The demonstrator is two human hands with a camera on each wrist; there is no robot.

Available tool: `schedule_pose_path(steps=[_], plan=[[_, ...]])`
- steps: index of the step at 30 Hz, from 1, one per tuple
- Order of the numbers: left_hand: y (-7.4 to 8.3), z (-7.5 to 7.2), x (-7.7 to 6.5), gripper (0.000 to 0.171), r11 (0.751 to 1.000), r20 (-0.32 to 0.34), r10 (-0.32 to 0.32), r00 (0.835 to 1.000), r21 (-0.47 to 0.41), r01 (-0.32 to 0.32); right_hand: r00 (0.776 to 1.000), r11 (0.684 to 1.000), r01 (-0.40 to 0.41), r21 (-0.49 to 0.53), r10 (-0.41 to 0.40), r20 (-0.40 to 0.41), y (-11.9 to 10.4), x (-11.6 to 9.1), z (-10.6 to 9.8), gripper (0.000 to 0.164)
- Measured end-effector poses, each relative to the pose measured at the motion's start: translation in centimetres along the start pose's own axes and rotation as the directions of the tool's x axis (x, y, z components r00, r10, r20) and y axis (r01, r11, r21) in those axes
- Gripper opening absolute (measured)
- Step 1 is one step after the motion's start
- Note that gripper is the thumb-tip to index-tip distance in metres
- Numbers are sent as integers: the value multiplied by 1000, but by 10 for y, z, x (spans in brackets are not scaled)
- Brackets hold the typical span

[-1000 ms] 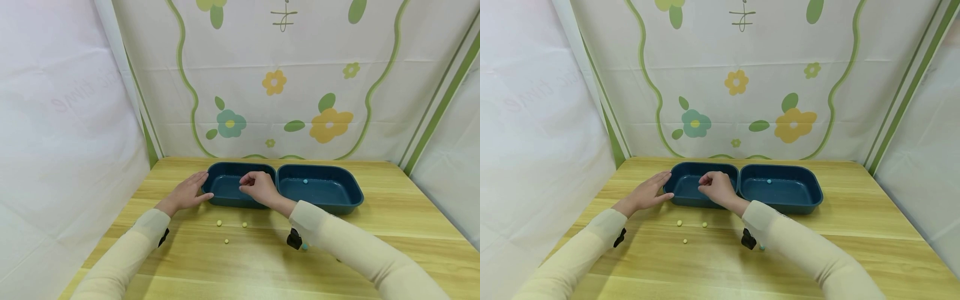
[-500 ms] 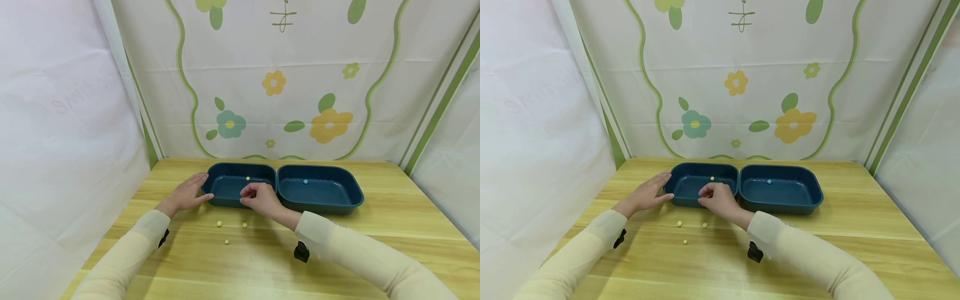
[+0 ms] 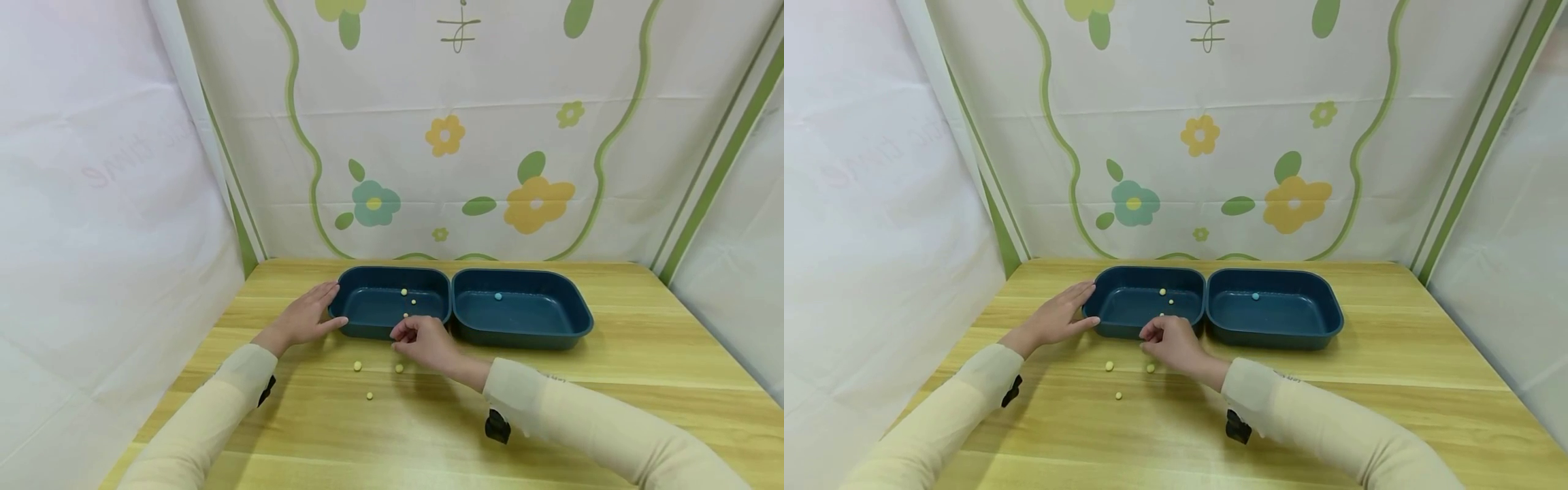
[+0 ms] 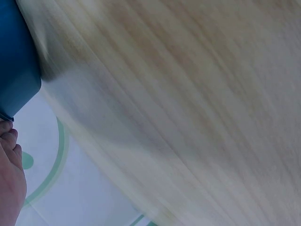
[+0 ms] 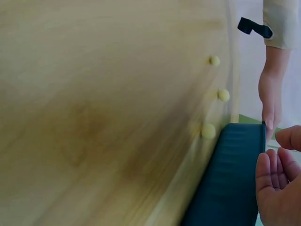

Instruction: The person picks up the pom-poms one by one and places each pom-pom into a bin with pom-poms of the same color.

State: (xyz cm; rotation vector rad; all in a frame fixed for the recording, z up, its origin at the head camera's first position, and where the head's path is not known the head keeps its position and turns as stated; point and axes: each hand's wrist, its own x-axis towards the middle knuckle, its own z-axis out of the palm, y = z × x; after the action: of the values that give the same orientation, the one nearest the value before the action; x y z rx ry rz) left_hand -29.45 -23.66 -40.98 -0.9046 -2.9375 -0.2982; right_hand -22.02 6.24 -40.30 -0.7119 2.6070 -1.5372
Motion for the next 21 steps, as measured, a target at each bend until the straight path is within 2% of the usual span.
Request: schedule_pose_path(steps=[9, 17, 21], plan=[[-1, 1, 0, 85, 1000, 0, 4, 1000, -4, -4, 998, 999, 28, -38, -26, 61, 12, -6, 7, 9], [0, -1, 0, 85, 1000, 9, 0, 1000, -4, 0, 994, 997, 9, -83, 0, 107, 16, -7, 12, 11], [0, -1, 0, 85, 1000, 11, -3, 1000, -4, 3, 993, 994, 27, -105, -15, 116, 18, -9, 13, 10]])
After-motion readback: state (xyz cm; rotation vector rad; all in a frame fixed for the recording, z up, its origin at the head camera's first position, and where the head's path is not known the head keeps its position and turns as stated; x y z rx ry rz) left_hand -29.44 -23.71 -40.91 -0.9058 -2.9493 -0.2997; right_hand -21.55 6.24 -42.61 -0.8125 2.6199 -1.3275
